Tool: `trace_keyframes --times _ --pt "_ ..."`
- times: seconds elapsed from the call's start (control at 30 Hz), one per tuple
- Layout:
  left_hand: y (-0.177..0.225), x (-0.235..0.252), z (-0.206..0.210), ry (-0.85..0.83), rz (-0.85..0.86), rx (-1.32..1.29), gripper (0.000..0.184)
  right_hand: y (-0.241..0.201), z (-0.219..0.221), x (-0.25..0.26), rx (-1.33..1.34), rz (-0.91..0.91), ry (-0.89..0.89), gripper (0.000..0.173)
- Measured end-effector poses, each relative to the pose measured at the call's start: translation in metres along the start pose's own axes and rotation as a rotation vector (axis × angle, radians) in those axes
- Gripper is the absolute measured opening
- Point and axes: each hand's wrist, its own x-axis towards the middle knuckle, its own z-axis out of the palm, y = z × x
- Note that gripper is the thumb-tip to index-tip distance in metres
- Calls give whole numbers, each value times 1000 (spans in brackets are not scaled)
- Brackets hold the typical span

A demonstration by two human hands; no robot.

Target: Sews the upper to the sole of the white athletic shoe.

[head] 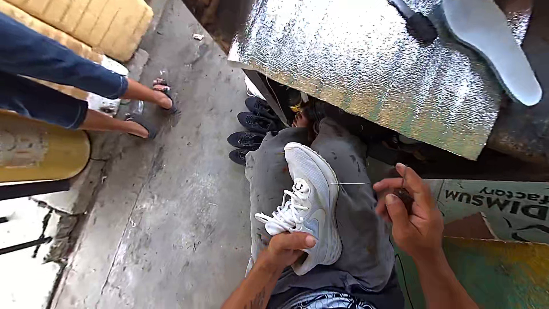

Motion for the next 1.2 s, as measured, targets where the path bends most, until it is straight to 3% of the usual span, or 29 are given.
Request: trace_keyframes --times 0.1,0.23,0.57,0.9,1.03,1.2 --pt "0 0 3 25 -12 -9 30 -18 7 -1 -218 -23 -158 39" --pt "-3 -1 3 42 -4 -8 30 -18 23 1 -410 -65 -202 31" --pt "-1 1 3 61 -15 -4 30 -23 32 2 -457 -8 -136 29" --pt "-3 1 2 82 -23 1 29 -34 29 7 -589 16 -193 32" --pt "-4 1 6 97 -41 39 27 -54 11 37 -742 14 -421 32" --pt "-1 2 9 121 -109 101 23 -59 -3 92 -750 38 -802 25"
